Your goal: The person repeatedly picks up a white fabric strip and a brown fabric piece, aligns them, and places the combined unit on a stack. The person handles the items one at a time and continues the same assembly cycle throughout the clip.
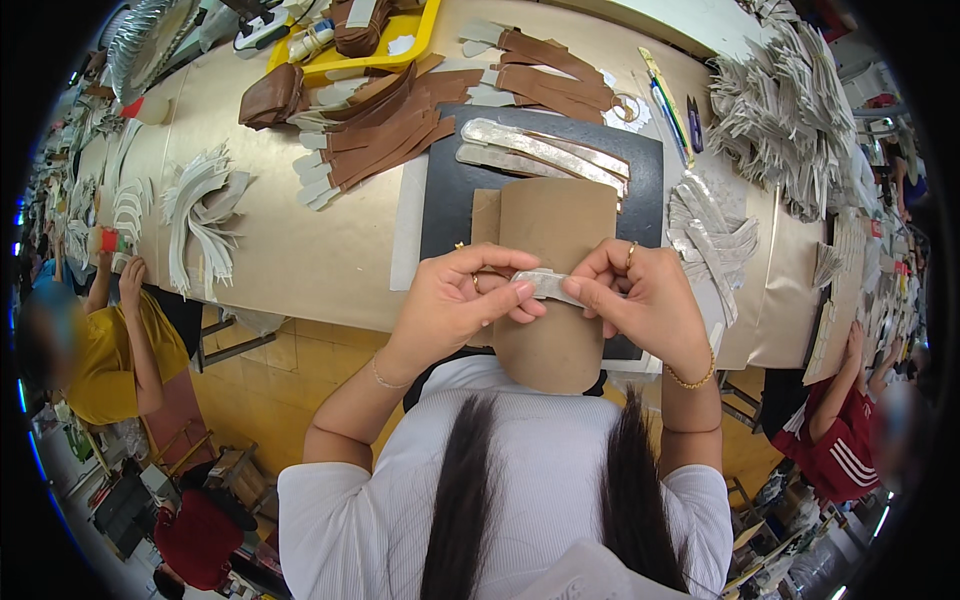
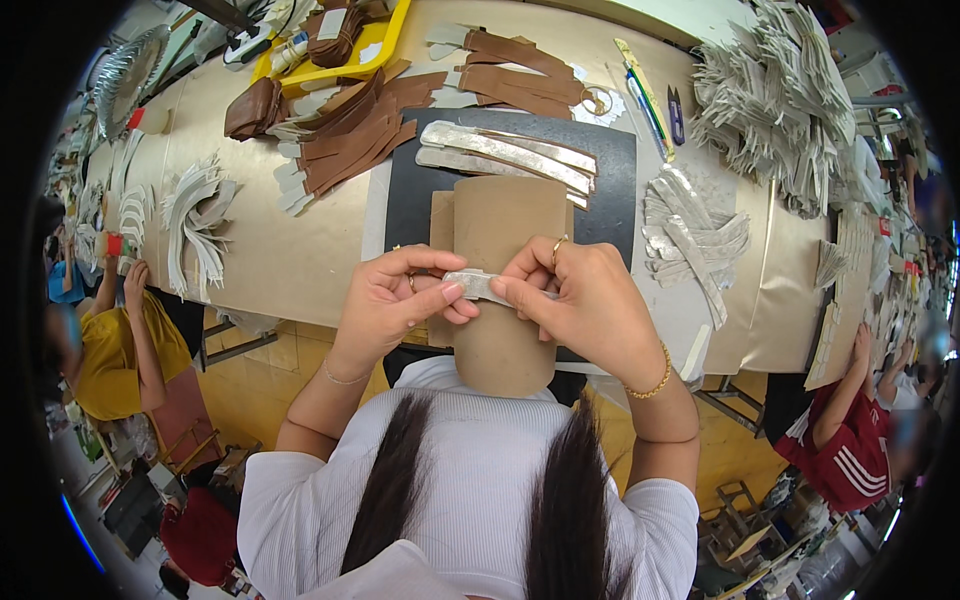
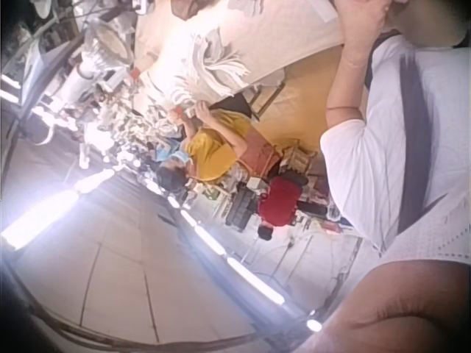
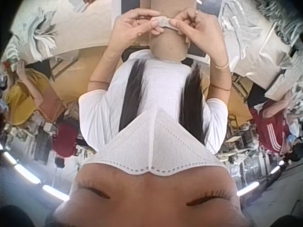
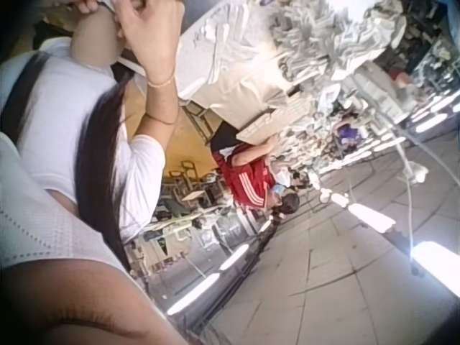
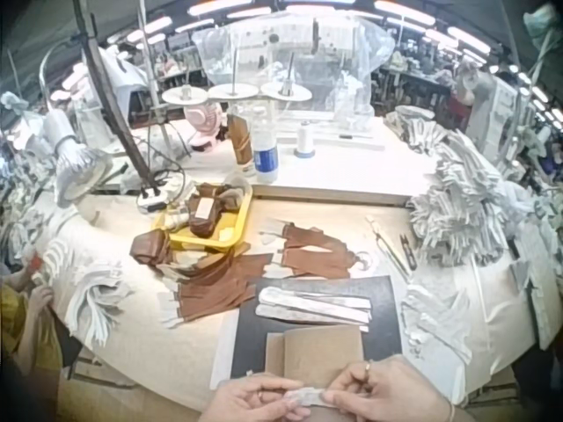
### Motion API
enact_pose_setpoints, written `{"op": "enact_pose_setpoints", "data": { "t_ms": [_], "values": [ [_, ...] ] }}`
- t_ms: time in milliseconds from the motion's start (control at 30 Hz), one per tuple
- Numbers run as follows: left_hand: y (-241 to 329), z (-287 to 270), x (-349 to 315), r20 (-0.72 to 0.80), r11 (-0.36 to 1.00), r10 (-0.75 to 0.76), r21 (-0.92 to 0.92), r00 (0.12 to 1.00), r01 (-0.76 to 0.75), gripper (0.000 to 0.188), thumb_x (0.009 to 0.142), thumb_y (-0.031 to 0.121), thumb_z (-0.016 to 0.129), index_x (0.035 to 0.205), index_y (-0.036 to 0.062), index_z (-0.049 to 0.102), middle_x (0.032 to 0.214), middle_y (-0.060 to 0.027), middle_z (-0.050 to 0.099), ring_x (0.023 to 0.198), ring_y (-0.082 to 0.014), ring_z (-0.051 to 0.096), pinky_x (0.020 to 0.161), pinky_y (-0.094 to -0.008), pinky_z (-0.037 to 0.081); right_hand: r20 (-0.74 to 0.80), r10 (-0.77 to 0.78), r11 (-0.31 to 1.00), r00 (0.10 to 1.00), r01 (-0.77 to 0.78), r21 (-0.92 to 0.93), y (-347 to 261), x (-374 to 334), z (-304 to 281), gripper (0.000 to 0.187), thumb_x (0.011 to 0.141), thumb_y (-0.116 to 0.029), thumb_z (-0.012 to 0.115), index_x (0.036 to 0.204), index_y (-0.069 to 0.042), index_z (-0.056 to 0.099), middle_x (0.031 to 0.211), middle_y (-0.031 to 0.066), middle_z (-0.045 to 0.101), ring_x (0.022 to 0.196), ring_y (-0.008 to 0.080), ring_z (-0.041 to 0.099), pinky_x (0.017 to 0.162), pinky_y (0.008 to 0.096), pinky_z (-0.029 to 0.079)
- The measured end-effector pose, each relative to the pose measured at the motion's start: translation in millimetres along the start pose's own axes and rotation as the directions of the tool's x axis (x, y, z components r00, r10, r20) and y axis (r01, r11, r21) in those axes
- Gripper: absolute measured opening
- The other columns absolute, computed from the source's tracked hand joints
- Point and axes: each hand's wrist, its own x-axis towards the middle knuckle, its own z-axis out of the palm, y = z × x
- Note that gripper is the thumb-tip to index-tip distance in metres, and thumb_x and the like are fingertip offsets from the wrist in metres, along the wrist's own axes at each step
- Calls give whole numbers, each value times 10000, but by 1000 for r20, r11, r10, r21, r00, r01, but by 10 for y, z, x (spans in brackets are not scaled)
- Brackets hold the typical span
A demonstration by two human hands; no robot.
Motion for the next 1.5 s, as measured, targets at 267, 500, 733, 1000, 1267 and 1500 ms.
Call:
{"op": "enact_pose_setpoints", "data": {
  "t_ms": [267, 500, 733, 1000, 1267, 1500],
  "values": [
    [-60, -57, 34, -18, 996, 85, -29, 996, -85, 301, 858, -43, 584, 1144, -65, 492, 857, -139, 605, 734, -209, 675, 656, -270, 571, -20, -70, 997, 997, 70, 29, 162, -95, -84, 126, 804, -76, 700, 817, 31, 634, 700, 30, 615, 623, 57, 550, 566, 199, 450],
    [-116, -98, 46, -31, 996, 61, -56, 998, -62, 343, 843, -50, 591, 1159, -50, 460, 841, -134, 596, 706, -207, 673, 632, -268, 570, -42, -49, 992, 998, 53, 114, 226, -98, -63, 118, 809, -75, 690, 820, 25, 628, 717, 21, 612, 646, 58, 544, 579, 198, 429],
    [-163, -119, 75, -39, 995, 69, -69, 997, -72, 353, 836, -55, 597, 1153, -37, 444, 835, -136, 598, 683, -193, 665, 621, -267, 570, -84, -60, 995, 995, 66, 72, 221, -76, -39, 123, 805, -84, 684, 804, 19, 617, 688, 8, 599, 626, 51, 529, 558, 204, 421],
    [-212, -151, 96, -47, 996, 47, -69, 998, -50, 429, 824, -49, 616, 1198, 5, 412, 853, -118, 607, 691, -181, 639, 656, -267, 528, -215, -151, 979, 965, 116, -166, 201, -132, 33, 187, 788, -139, 719, 788, -15, 579, 670, 15, 589, 614, 66, 528, 559, 224, 423],
    [-238, -181, 99, -57, 996, 54, -67, 997, -58, 436, 834, -31, 620, 1213, 17, 410, 848, -100, 611, 772, -174, 633, 734, -295, 527, -231, -59, 990, 971, 87, 109, 513, -202, -47, 196, 762, -150, 756, 838, -33, 619, 758, -2, 628, 679, 59, 529, 621, 219, 420],
    [-310, -318, 82, -79, 997, 52, -60, 995, -57, 489, 817, -32, 640, 1233, 29, 392, 834, -113, 618, 774, -201, 636, 762, -332, 522, -157, 91, 971, 983, -53, 233, 569, -329, -250, 158, 783, -131, 739, 858, -12, 668, 764, -3, 637, 686, 26, 521, 619, 182, 418]
  ]
}}
